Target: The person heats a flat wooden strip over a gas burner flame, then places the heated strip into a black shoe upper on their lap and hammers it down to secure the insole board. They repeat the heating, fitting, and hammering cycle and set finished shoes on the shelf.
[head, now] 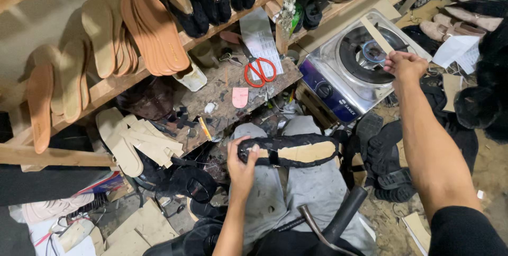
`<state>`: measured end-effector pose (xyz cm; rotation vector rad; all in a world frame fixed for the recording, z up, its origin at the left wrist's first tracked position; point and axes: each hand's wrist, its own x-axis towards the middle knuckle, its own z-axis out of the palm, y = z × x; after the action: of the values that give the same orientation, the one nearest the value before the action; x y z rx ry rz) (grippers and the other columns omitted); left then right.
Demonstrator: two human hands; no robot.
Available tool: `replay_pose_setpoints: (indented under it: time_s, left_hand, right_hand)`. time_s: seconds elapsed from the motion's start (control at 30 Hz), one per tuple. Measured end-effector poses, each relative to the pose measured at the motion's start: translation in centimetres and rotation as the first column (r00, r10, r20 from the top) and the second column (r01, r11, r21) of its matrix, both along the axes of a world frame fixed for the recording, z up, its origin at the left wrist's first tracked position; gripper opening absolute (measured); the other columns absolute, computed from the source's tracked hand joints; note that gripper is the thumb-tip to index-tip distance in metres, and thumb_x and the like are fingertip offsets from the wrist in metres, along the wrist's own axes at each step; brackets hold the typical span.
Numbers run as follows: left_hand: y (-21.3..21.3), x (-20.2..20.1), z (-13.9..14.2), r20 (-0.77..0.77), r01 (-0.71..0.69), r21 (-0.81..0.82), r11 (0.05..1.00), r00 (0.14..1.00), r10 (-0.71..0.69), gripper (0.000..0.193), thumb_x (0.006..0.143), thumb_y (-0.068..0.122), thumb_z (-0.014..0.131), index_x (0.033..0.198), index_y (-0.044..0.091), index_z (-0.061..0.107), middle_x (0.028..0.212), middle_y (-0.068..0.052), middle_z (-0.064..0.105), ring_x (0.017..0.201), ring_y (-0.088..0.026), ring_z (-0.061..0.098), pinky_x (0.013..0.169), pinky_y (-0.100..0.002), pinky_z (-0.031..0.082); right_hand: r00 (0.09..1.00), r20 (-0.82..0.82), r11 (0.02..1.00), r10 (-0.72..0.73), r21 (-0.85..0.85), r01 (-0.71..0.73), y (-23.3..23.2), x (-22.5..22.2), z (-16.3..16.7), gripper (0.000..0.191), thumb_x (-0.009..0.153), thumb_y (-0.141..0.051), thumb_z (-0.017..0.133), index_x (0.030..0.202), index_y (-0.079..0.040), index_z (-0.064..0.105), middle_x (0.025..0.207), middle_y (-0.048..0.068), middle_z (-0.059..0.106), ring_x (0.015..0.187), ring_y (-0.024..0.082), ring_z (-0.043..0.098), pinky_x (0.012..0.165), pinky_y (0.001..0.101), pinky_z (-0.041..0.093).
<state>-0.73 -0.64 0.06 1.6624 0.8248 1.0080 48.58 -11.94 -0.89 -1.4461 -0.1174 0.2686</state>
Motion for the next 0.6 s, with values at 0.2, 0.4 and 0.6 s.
replay_pose_setpoints:
  time_s: [0.2,0.4,0.6]
  left_hand:
    - [0.9,1.3,-0.4,0.3,-0.047,-0.426,0.903,0.935,0.191,0.03,0.09,0.007,0.068,0.119,0.003,0.061,0.105,-0.002,0.062,0.091,-0.008,0.06,0.082,-0.024,0.052]
    - [1.8,1.2,0.3,0.154,-0.044,-0.404,0.914,0.981,0.115,0.027,0.094,0.008,0.07,0.12,0.001,0.063,0.099,-0.004,0.061,0.086,-0.008,0.056,0.077,-0.023,0.048]
    - [1.8,1.8,0.0,0.109,-0.065,-0.327,0.943,0.988,0.106,0.027,0.094,0.007,0.07,0.119,0.002,0.064,0.102,-0.003,0.062,0.087,-0.007,0.057,0.077,-0.022,0.049]
  right_hand:
    - [0.99,-0.127,0.997,-0.059,-0.062,0.052,0.3,0.1,0.7,0.008,0.097,-0.005,0.074,0.092,-0.004,0.067,0.082,0.008,0.075,0.061,0.01,0.069,0.051,0.024,0.053]
    - [0.987,-0.138,0.995,-0.08,-0.065,0.071,-0.6,0.2,-0.2,0.008,0.095,-0.003,0.074,0.095,-0.004,0.066,0.083,0.008,0.076,0.059,0.01,0.067,0.05,0.0246,0.05]
    - [0.986,-0.148,0.995,-0.075,-0.076,0.064,-0.8,0.4,-0.5,0.009,0.095,-0.005,0.075,0.098,-0.003,0.067,0.085,0.008,0.076,0.059,0.009,0.067,0.05,0.0238,0.05]
